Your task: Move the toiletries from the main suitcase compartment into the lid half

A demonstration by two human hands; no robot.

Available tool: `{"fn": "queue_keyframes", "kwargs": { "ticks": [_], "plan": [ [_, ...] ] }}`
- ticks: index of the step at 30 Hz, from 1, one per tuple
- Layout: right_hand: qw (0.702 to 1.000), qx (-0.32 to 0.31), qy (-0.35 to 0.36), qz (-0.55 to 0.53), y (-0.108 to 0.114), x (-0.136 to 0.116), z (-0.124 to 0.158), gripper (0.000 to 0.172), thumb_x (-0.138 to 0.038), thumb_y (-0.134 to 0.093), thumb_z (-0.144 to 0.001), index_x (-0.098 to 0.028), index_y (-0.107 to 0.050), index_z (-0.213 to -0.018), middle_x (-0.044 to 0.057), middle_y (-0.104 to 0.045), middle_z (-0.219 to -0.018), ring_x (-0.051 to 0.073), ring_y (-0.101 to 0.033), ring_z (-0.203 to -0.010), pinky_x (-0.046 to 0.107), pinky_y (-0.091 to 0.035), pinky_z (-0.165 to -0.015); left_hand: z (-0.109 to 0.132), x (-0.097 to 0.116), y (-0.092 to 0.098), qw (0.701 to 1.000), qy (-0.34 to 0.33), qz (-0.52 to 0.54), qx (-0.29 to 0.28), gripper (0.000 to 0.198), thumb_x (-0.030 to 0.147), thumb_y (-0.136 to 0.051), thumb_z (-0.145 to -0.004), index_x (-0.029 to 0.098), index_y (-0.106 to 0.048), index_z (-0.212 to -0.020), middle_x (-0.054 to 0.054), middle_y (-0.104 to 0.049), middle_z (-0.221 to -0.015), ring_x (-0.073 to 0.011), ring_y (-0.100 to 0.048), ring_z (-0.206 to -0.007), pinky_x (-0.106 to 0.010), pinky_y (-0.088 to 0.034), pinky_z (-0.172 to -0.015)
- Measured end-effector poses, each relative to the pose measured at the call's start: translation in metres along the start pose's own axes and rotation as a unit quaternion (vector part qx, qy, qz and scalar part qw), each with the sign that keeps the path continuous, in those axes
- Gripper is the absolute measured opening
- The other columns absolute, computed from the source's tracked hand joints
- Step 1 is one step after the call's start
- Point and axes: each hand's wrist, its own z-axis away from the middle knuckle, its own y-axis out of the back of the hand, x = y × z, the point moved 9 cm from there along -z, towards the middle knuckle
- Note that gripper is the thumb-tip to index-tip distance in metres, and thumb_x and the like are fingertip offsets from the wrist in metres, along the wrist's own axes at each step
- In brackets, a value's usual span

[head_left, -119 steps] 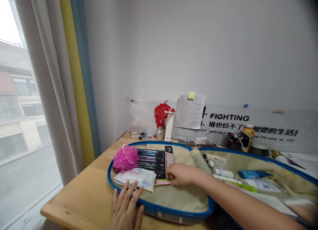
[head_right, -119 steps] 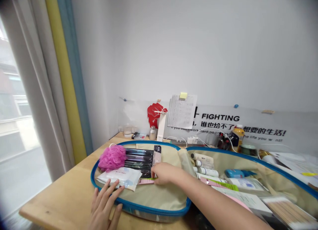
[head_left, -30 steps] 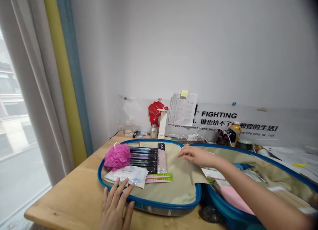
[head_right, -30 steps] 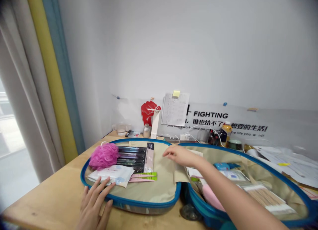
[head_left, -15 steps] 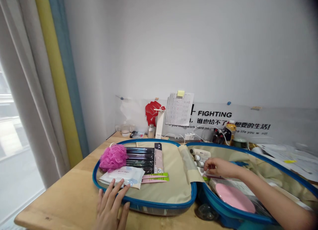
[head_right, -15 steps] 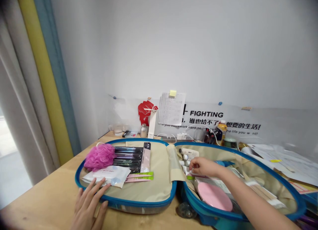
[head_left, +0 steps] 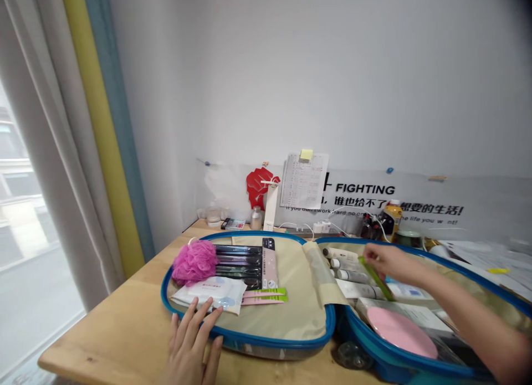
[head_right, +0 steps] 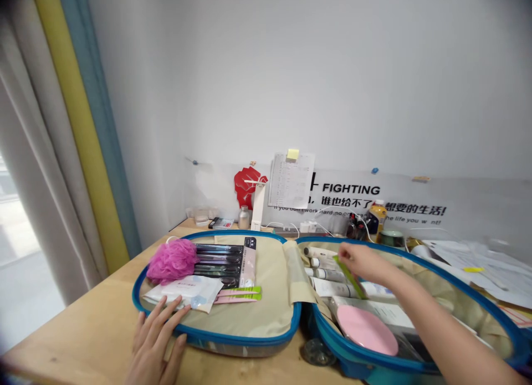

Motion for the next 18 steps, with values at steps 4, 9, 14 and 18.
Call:
{"fn": "queue_keyframes", "kwargs": {
  "ticks": [4, 9, 14, 18],
  "plan": [
    [0.985, 0.124, 0.005, -0.123, 0.062, -0.003, 0.001, 0.039, -0.064, -0.045, -0.088, -0.026, -0.053, -0.096, 0.010, -0.065, -0.080, 0.027, -0.067, -0.076, 0.042, -0.055, -0.075, 0.008, -0.006, -0.008, 1.000, 0.010, -0.008, -0.018, 0.048, 0.025, -0.053, -0.095, 0.028, -0.057, -0.142, -0.005, -0.064, -0.144, -0.0249, -0.049, -0.142, -0.044, -0.007, -0.129],
    [0.955, 0.148, 0.073, -0.248, 0.065, -0.068, 0.012, 0.066, -0.078, -0.053, -0.081, -0.029, -0.053, -0.125, 0.009, -0.065, -0.106, 0.023, -0.067, -0.091, 0.044, -0.057, -0.090, 0.008, -0.006, -0.007, 1.000, 0.017, 0.005, -0.015, 0.048, 0.023, -0.055, -0.094, 0.029, -0.058, -0.142, -0.004, -0.063, -0.146, -0.0243, -0.047, -0.144, -0.043, -0.007, -0.129],
    [0.912, -0.072, 0.170, -0.367, -0.022, -0.170, 0.028, 0.060, -0.078, -0.068, -0.076, -0.021, -0.063, -0.094, 0.007, -0.067, -0.097, 0.020, -0.066, -0.090, 0.045, -0.055, -0.096, 0.003, -0.004, -0.003, 1.000, 0.009, 0.006, -0.004, 0.047, 0.021, -0.056, -0.094, 0.026, -0.059, -0.141, -0.005, -0.063, -0.145, -0.0227, -0.042, -0.147, -0.040, -0.006, -0.129],
    [0.892, -0.165, 0.204, -0.368, -0.078, -0.213, 0.041, 0.064, -0.083, -0.063, -0.076, -0.020, -0.060, -0.091, 0.007, -0.068, -0.100, 0.020, -0.067, -0.092, 0.043, -0.055, -0.094, 0.004, -0.003, -0.004, 1.000, 0.005, 0.002, -0.007, 0.047, 0.022, -0.056, -0.094, 0.025, -0.058, -0.141, -0.006, -0.062, -0.145, -0.0235, -0.040, -0.148, -0.041, -0.006, -0.129]
  ]
}}
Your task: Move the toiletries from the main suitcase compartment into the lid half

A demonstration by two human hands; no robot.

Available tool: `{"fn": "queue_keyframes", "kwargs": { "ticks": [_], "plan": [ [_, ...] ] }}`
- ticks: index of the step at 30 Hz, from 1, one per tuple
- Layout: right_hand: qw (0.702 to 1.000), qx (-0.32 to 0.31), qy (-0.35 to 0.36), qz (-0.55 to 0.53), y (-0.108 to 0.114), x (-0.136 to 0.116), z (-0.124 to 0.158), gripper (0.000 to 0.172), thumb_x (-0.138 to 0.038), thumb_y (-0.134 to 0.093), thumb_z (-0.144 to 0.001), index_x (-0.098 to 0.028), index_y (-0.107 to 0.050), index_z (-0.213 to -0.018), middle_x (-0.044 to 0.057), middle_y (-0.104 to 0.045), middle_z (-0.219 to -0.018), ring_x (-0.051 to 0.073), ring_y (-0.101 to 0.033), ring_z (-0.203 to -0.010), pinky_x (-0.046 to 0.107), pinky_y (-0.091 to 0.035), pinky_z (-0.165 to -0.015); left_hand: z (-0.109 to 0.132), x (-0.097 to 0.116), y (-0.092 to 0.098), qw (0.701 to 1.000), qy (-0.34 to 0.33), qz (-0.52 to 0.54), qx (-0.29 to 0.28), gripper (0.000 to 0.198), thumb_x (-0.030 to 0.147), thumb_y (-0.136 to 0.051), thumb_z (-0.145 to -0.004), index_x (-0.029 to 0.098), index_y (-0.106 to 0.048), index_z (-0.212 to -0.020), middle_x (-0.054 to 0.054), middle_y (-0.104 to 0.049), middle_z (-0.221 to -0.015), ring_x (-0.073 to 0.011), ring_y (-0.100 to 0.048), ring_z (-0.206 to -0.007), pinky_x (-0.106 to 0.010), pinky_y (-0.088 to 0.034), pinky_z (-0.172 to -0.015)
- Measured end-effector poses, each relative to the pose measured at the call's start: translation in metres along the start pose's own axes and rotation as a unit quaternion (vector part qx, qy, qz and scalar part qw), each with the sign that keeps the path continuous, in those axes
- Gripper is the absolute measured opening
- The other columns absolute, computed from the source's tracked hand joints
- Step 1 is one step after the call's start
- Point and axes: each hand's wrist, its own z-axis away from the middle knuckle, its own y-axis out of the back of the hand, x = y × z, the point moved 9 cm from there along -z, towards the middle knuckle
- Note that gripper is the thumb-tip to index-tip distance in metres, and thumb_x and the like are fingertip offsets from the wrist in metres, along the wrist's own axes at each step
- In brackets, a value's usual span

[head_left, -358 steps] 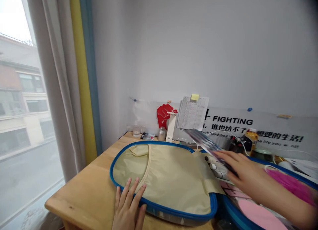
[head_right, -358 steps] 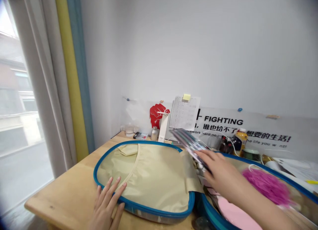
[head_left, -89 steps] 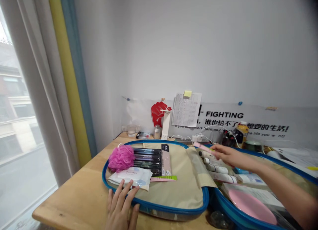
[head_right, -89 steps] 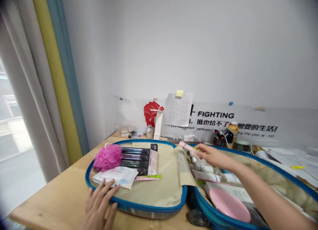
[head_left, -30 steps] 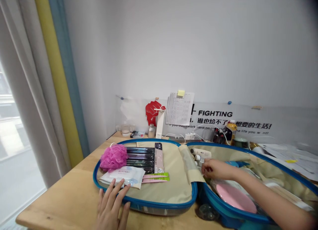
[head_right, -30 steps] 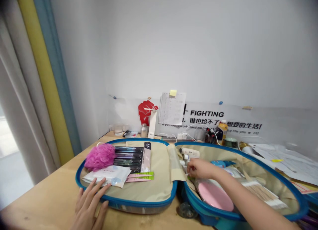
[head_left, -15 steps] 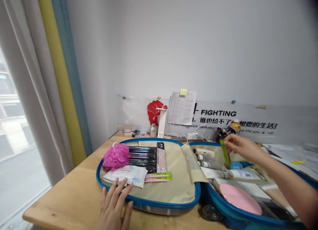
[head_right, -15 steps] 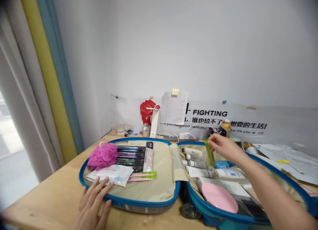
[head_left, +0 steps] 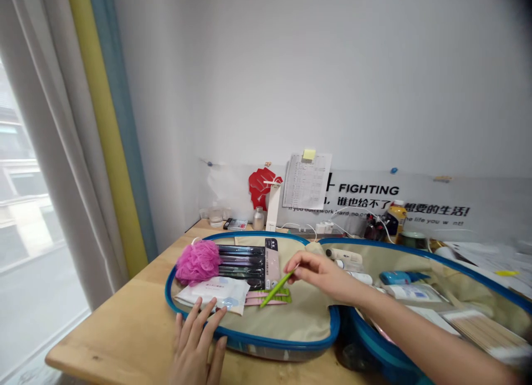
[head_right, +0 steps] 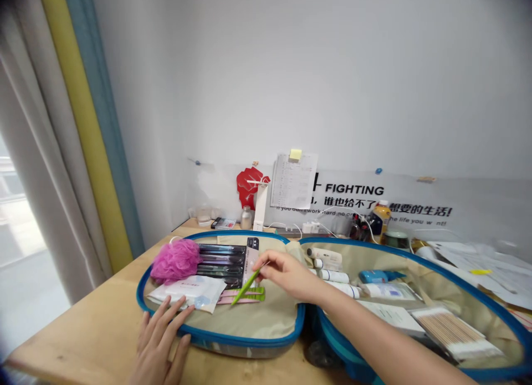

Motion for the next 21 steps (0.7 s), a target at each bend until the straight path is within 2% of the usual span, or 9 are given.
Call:
{"fn": "queue_keyframes", "kwargs": {
  "ticks": [4, 7, 10, 12, 16, 21],
  "plan": [
    [0.998, -0.057, -0.012, 0.010, -0.030, 0.021, -0.007, 0.053, -0.074, -0.060, -0.081, -0.022, -0.053, -0.091, 0.009, -0.069, -0.110, 0.020, -0.067, -0.102, 0.039, -0.055, -0.092, 0.001, 0.000, 0.000, 1.000, 0.000, 0.002, 0.006, 0.048, 0.021, -0.056, -0.093, 0.026, -0.059, -0.141, -0.006, -0.062, -0.145, -0.0233, -0.039, -0.149, -0.041, -0.006, -0.129],
    [0.995, -0.079, -0.029, 0.056, -0.036, 0.039, -0.008, 0.031, -0.051, -0.061, -0.085, -0.022, -0.052, -0.087, 0.009, -0.071, -0.108, 0.020, -0.067, -0.104, 0.036, -0.055, -0.091, 0.000, -0.001, 0.000, 1.000, -0.001, -0.002, 0.007, 0.048, 0.021, -0.057, -0.093, 0.025, -0.059, -0.141, -0.006, -0.063, -0.145, -0.0237, -0.040, -0.149, -0.041, -0.006, -0.129],
    [0.986, -0.085, -0.043, 0.139, -0.036, 0.051, -0.007, 0.007, -0.026, -0.060, -0.080, -0.021, -0.058, -0.084, 0.006, -0.073, -0.100, 0.018, -0.068, -0.094, 0.033, -0.053, -0.090, -0.001, -0.001, -0.001, 1.000, -0.007, -0.011, 0.003, 0.047, 0.022, -0.056, -0.093, 0.026, -0.059, -0.140, -0.006, -0.063, -0.143, -0.0240, -0.042, -0.147, -0.041, -0.005, -0.130],
    [0.974, -0.094, -0.044, 0.200, -0.038, 0.054, -0.006, 0.009, -0.018, -0.061, -0.075, -0.021, -0.063, -0.083, 0.004, -0.072, -0.096, 0.018, -0.066, -0.091, 0.031, -0.051, -0.090, 0.000, 0.000, -0.001, 1.000, -0.009, -0.018, 0.001, 0.047, 0.022, -0.055, -0.094, 0.025, -0.059, -0.140, -0.006, -0.064, -0.143, -0.0241, -0.044, -0.145, -0.041, -0.004, -0.130],
    [0.946, -0.128, -0.028, 0.297, -0.046, 0.053, -0.003, 0.020, -0.011, -0.061, -0.073, -0.022, -0.073, -0.085, 0.004, -0.071, -0.099, 0.019, -0.065, -0.098, 0.030, -0.048, -0.093, 0.000, 0.001, 0.000, 1.000, -0.006, -0.019, 0.000, 0.047, 0.023, -0.055, -0.094, 0.027, -0.059, -0.141, -0.006, -0.065, -0.142, -0.0240, -0.047, -0.144, -0.041, -0.005, -0.129],
    [0.921, -0.133, 0.011, 0.366, -0.051, 0.046, 0.000, 0.037, -0.017, -0.055, -0.085, -0.027, -0.078, -0.113, 0.009, -0.068, -0.127, 0.024, -0.061, -0.118, 0.037, -0.044, -0.106, -0.002, 0.001, 0.001, 1.000, -0.005, -0.015, 0.005, 0.047, 0.022, -0.055, -0.094, 0.026, -0.059, -0.140, -0.005, -0.065, -0.142, -0.0236, -0.045, -0.145, -0.040, -0.005, -0.129]
  ]
}}
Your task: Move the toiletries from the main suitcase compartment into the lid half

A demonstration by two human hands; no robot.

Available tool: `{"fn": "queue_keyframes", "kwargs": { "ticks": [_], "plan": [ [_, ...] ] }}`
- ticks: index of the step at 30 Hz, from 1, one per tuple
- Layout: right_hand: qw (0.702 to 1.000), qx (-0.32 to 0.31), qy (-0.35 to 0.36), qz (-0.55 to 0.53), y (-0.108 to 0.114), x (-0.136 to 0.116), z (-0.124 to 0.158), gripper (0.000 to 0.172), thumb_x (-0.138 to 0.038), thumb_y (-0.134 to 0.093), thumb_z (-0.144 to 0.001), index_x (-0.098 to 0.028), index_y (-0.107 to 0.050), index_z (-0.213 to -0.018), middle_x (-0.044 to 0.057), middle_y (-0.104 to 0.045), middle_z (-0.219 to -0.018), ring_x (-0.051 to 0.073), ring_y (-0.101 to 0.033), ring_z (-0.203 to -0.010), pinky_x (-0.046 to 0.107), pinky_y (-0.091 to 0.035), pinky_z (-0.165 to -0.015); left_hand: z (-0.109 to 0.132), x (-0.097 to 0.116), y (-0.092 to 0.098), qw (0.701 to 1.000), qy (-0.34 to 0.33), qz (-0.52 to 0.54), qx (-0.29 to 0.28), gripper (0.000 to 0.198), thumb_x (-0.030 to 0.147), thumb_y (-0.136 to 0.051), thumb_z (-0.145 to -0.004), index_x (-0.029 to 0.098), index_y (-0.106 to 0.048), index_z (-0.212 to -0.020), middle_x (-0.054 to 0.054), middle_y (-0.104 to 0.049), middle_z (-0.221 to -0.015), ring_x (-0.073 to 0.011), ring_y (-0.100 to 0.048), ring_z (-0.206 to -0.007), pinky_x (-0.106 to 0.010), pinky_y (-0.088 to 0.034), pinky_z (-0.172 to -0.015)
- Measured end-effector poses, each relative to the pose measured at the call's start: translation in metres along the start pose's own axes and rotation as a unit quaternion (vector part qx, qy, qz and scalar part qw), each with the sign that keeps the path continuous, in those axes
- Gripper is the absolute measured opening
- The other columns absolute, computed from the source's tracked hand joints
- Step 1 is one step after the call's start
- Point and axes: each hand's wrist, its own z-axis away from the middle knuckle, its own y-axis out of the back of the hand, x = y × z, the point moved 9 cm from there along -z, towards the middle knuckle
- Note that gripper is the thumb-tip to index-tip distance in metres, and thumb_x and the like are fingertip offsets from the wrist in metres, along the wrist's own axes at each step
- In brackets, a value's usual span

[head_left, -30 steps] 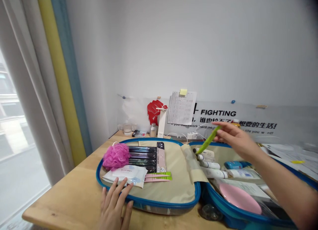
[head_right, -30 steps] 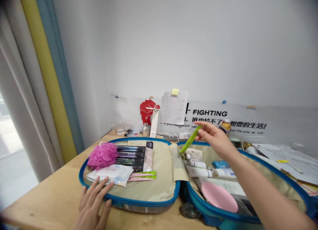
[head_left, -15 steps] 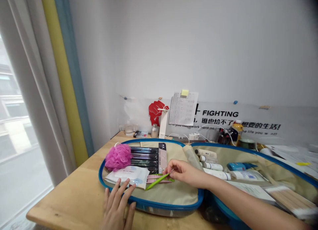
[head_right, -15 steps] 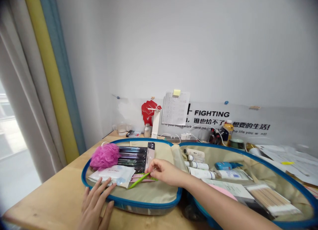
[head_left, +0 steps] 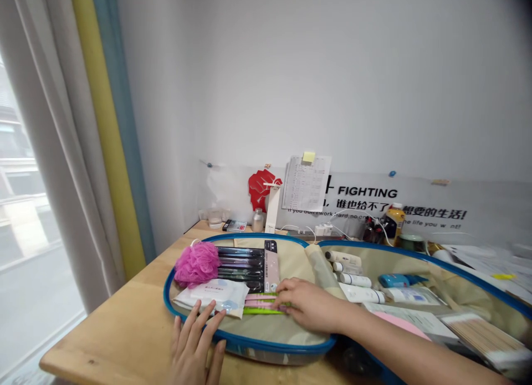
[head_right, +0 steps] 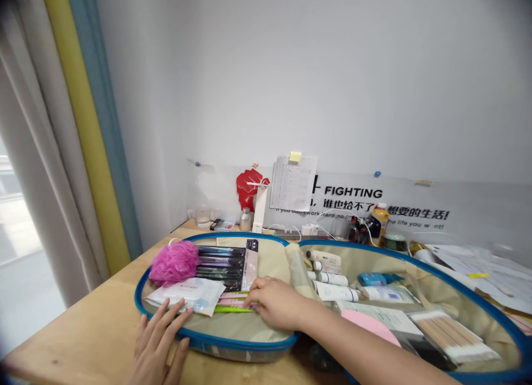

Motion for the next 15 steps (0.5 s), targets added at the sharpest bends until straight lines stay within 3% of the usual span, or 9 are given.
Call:
{"fn": "queue_keyframes", "kwargs": {
  "ticks": [5, 9, 11, 15],
  "plan": [
    [0.999, -0.023, 0.029, 0.026, -0.004, -0.011, 0.004, 0.032, -0.028, -0.058, -0.089, -0.030, -0.080, -0.112, 0.008, -0.066, -0.138, 0.028, -0.057, -0.128, 0.047, -0.037, -0.116, 0.003, -0.001, -0.003, 1.000, -0.008, -0.007, -0.001, 0.046, 0.023, -0.056, -0.093, 0.025, -0.061, -0.139, -0.006, -0.065, -0.141, -0.0242, -0.044, -0.145, -0.041, -0.004, -0.130],
    [1.000, -0.004, 0.008, 0.017, 0.025, 0.001, 0.009, 0.032, -0.032, -0.058, -0.090, -0.030, -0.078, -0.115, 0.004, -0.068, -0.134, 0.021, -0.062, -0.123, 0.035, -0.044, -0.110, 0.007, -0.004, -0.007, 1.000, -0.010, -0.021, -0.011, 0.048, 0.025, -0.055, -0.094, 0.028, -0.059, -0.141, -0.006, -0.066, -0.141, -0.0251, -0.051, -0.140, -0.043, -0.005, -0.129],
    [0.998, 0.031, -0.039, 0.025, 0.056, 0.026, 0.014, 0.034, -0.033, -0.050, -0.096, -0.029, -0.076, -0.117, 0.004, -0.069, -0.131, 0.019, -0.064, -0.119, 0.032, -0.047, -0.106, 0.008, -0.005, -0.008, 1.000, -0.007, -0.021, -0.014, 0.049, 0.025, -0.054, -0.094, 0.030, -0.058, -0.142, -0.005, -0.066, -0.142, -0.0254, -0.053, -0.139, -0.044, -0.007, -0.129],
    [0.971, 0.088, -0.200, 0.097, 0.109, 0.110, 0.032, 0.031, -0.032, -0.045, -0.101, -0.021, -0.072, -0.114, 0.009, -0.071, -0.120, 0.022, -0.065, -0.111, 0.041, -0.051, -0.101, 0.006, -0.004, -0.006, 1.000, -0.004, -0.010, -0.011, 0.050, 0.024, -0.056, -0.093, 0.030, -0.058, -0.142, -0.005, -0.065, -0.142, -0.0246, -0.050, -0.142, -0.042, -0.006, -0.129]
  ]
}}
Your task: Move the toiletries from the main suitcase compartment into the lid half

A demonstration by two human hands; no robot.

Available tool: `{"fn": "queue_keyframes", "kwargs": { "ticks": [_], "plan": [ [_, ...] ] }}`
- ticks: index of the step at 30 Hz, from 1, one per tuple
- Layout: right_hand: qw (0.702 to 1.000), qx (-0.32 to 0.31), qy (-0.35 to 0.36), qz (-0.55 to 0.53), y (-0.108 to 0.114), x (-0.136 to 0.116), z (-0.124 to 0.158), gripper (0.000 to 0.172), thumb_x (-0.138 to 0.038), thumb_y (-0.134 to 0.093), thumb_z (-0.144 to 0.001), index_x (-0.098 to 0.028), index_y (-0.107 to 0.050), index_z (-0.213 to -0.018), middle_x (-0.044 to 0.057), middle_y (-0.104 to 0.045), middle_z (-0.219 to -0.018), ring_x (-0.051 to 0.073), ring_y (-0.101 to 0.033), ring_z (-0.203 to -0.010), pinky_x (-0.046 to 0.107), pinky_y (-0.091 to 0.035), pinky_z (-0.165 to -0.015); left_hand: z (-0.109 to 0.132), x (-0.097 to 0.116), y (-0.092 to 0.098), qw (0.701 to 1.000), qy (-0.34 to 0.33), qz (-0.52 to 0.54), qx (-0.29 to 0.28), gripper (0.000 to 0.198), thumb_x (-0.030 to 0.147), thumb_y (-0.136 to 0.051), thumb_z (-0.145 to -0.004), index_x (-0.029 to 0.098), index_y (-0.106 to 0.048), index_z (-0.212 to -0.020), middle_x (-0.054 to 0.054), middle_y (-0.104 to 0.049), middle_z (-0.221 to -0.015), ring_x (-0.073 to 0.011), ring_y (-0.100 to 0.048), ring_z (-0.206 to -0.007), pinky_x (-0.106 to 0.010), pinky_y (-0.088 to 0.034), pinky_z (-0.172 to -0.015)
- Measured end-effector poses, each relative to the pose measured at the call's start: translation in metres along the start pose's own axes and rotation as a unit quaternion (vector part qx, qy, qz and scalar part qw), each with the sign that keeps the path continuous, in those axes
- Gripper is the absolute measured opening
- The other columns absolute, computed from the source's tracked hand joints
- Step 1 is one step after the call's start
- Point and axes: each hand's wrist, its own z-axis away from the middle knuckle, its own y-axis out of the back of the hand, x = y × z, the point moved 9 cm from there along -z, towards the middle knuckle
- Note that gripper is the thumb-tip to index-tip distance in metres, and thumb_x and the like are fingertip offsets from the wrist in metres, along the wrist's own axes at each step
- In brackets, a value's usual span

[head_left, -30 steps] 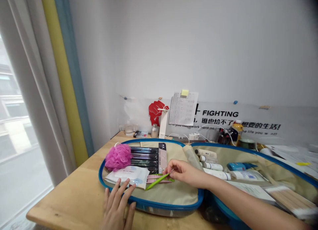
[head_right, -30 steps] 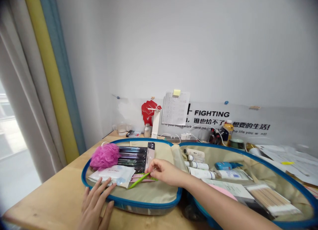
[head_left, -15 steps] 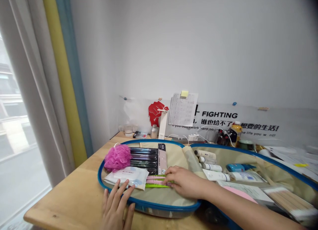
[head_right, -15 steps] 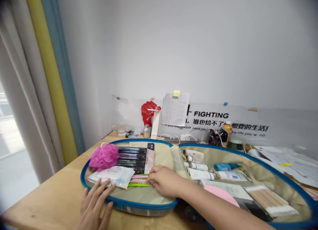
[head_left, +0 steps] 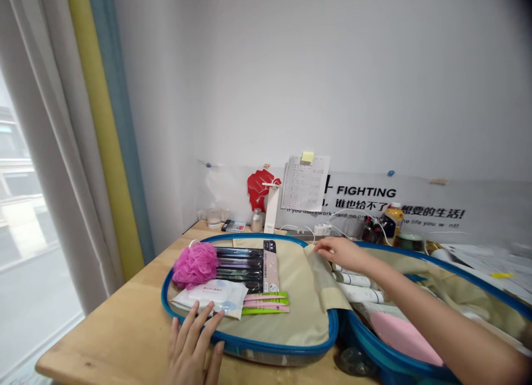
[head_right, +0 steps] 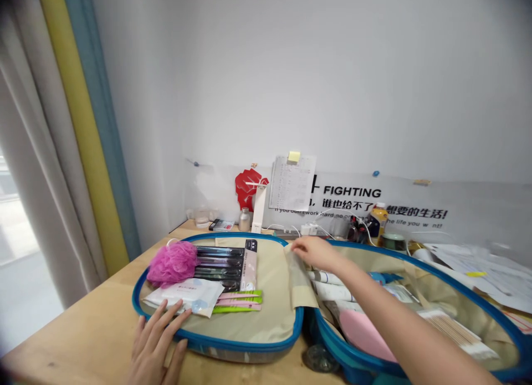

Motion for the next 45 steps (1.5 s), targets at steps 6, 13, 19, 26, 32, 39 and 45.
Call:
{"fn": "queue_keyframes", "kwargs": {
  "ticks": [6, 13, 19, 26, 32, 39, 45],
  "plan": [
    [0.984, -0.039, -0.117, 0.130, -0.021, 0.077, -0.018, 0.034, -0.041, -0.065, -0.097, -0.017, -0.064, -0.119, 0.008, -0.066, -0.121, 0.021, -0.064, -0.109, 0.046, -0.055, -0.096, -0.001, 0.000, 0.002, 1.000, -0.002, -0.001, 0.006, 0.048, 0.024, -0.055, -0.093, 0.027, -0.059, -0.141, -0.006, -0.065, -0.142, -0.0246, -0.049, -0.141, -0.041, -0.006, -0.129],
    [0.973, -0.015, -0.113, 0.203, -0.034, 0.074, -0.025, 0.035, -0.040, -0.065, -0.097, -0.017, -0.063, -0.124, 0.009, -0.063, -0.128, 0.024, -0.061, -0.117, 0.049, -0.053, -0.101, -0.001, 0.001, 0.001, 1.000, -0.007, -0.012, 0.006, 0.048, 0.023, -0.056, -0.092, 0.027, -0.060, -0.140, -0.005, -0.065, -0.142, -0.0248, -0.049, -0.141, -0.041, -0.006, -0.129],
    [0.976, 0.034, -0.119, 0.182, -0.025, 0.079, -0.022, 0.031, -0.040, -0.067, -0.095, -0.017, -0.066, -0.115, 0.008, -0.065, -0.123, 0.023, -0.062, -0.115, 0.048, -0.051, -0.103, -0.002, 0.002, 0.003, 1.000, -0.010, -0.011, 0.008, 0.046, 0.023, -0.055, -0.093, 0.026, -0.061, -0.138, -0.006, -0.066, -0.141, -0.0247, -0.049, -0.140, -0.041, -0.005, -0.129],
    [0.955, 0.225, -0.192, 0.025, 0.049, 0.101, 0.000, 0.036, -0.035, -0.057, -0.092, -0.014, -0.061, -0.121, 0.014, -0.069, -0.105, 0.026, -0.066, -0.094, 0.037, -0.051, -0.078, -0.005, 0.004, 0.007, 1.000, -0.005, -0.003, 0.011, 0.044, 0.022, -0.055, -0.093, 0.025, -0.062, -0.137, -0.006, -0.065, -0.142, -0.0241, -0.044, -0.145, -0.041, -0.006, -0.129],
    [0.925, 0.258, -0.165, -0.224, 0.066, 0.063, 0.007, 0.035, -0.041, -0.044, -0.095, -0.021, -0.056, -0.120, 0.007, -0.066, -0.091, 0.016, -0.062, -0.068, 0.028, -0.048, -0.058, -0.009, 0.007, 0.010, 1.000, -0.007, 0.001, 0.016, 0.043, 0.020, -0.055, -0.093, 0.022, -0.061, -0.136, -0.007, -0.064, -0.141, -0.0225, -0.034, -0.151, -0.040, -0.004, -0.130],
    [0.881, 0.042, -0.138, -0.451, -0.025, -0.040, -0.005, 0.010, -0.032, -0.057, -0.095, -0.021, -0.056, -0.096, -0.006, -0.054, -0.062, 0.010, -0.052, -0.049, 0.023, -0.048, -0.051, -0.012, 0.010, 0.012, 1.000, -0.013, 0.008, 0.018, 0.043, 0.018, -0.054, -0.093, 0.018, -0.060, -0.136, -0.009, -0.063, -0.141, -0.0212, -0.018, -0.158, -0.042, -0.002, -0.130],
    [0.833, -0.064, -0.138, -0.531, -0.080, -0.098, -0.026, 0.025, -0.037, -0.059, -0.101, -0.015, -0.061, -0.114, -0.001, -0.065, -0.086, 0.010, -0.062, -0.068, 0.027, -0.057, -0.066, -0.014, 0.010, 0.016, 1.000, -0.011, 0.012, 0.023, 0.043, 0.018, -0.054, -0.092, 0.021, -0.061, -0.135, -0.007, -0.062, -0.142, -0.0203, -0.018, -0.158, -0.041, -0.002, -0.130]
  ]
}}
